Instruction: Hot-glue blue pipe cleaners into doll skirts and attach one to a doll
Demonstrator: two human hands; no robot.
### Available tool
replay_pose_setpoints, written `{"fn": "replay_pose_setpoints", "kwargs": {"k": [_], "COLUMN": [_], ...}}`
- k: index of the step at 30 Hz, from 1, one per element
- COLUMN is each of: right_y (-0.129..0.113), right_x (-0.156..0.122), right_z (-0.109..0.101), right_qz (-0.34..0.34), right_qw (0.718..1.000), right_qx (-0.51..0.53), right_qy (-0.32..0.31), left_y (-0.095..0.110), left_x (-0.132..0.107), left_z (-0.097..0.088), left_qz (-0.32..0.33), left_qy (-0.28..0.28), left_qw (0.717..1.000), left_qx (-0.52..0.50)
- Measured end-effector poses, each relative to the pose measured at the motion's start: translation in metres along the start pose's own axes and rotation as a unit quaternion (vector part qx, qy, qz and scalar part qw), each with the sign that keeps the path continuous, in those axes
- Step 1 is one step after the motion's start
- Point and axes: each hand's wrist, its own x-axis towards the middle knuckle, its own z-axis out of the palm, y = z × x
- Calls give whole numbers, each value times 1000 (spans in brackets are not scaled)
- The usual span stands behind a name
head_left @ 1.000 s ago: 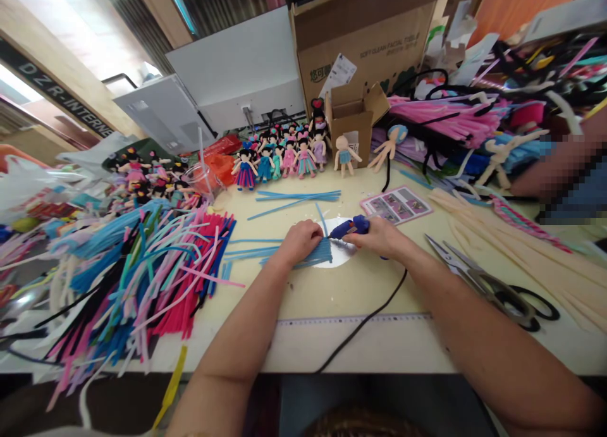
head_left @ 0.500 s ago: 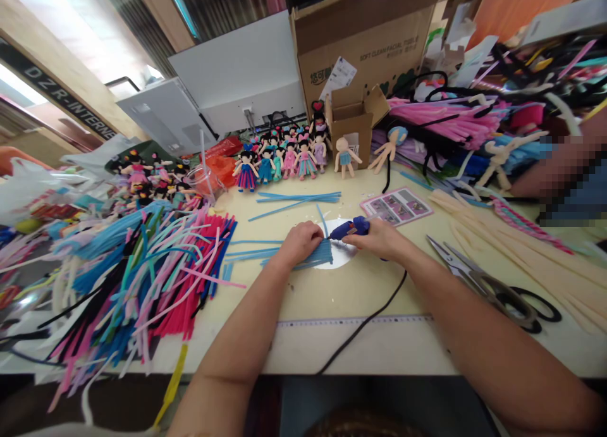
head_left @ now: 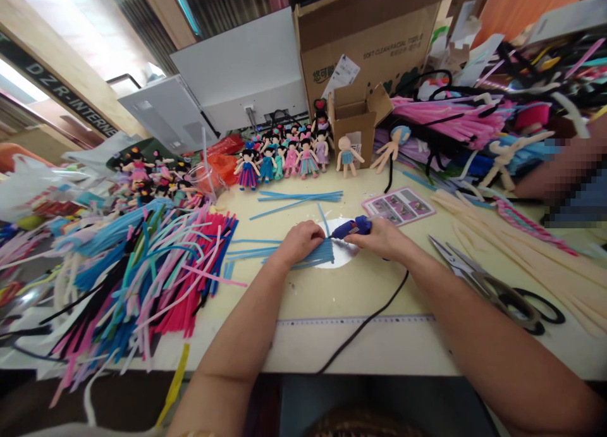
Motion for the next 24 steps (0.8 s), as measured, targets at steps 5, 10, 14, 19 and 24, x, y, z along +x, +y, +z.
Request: {"fn": "replay_pose_setpoints", "kwargs": {"k": [5,10,14,19,24], "right_y": [0,-1,-3,-11,-14], "right_x": [0,-1,-1,-6,-6], "right_z": [1,-1,-1,-5,-15], "right_qz": [9,4,10,-8,16], "right_qw": [1000,1000,1000,999,1000], "right_qx": [-11,9,0,21,0], "right_qy": [0,-7,-11,-22,-26], "left_y": [2,1,-1,0,-4], "left_x": [0,0,1,2,8], "left_z": [0,0,0,-3,-4], "left_qz": [8,2,6,14,-1], "left_qy": [3,-2,0,-6,-1], "left_qw": [1000,1000,1000,1000,1000], "left_qx": [2,2,-1,-15,-20]}}
